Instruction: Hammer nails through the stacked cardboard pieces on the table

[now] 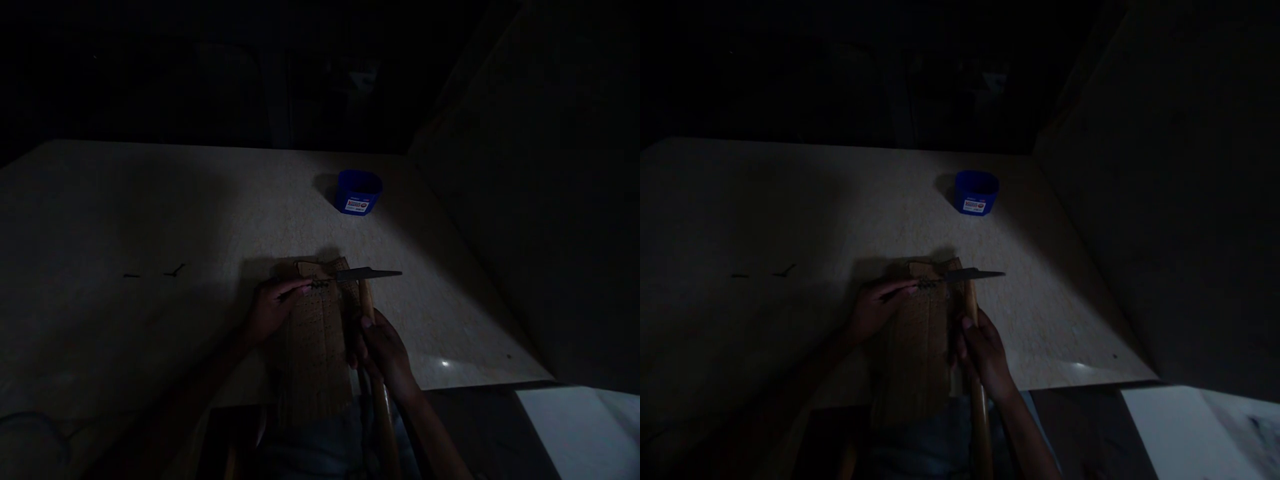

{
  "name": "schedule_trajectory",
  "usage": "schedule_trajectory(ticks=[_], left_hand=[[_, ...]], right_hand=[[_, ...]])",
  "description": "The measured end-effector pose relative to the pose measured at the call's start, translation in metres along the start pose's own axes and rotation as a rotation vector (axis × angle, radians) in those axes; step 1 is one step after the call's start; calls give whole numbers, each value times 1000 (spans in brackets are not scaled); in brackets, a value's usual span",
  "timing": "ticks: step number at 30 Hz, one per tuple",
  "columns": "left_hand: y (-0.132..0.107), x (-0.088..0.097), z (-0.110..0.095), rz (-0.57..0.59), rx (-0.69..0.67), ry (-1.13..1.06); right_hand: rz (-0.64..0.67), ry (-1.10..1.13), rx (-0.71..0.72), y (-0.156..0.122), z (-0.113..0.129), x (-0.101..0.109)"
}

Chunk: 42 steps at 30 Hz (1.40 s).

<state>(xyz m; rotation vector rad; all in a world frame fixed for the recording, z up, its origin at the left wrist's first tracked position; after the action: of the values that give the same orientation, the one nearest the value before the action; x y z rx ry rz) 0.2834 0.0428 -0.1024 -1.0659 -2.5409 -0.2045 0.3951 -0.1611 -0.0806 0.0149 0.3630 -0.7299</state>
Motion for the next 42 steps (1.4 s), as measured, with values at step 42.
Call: schedule_trajectory(ticks=[42], left_hand=[[3, -2, 1, -79, -315, 69]], right_hand=[[45, 7, 12, 0, 2, 0]])
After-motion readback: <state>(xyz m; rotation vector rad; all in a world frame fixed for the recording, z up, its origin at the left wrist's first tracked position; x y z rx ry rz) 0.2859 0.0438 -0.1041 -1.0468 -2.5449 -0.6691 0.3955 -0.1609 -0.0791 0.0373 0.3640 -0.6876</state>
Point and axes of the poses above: each hand's wrist, its own y-axis towards the middle knuckle, its own x-axis out of the back of the hand, z = x × y, the point moved 1 cm from there along y, towards the middle knuckle, and after that the axes turned 12 degrees about x, right-handed, at the moved point
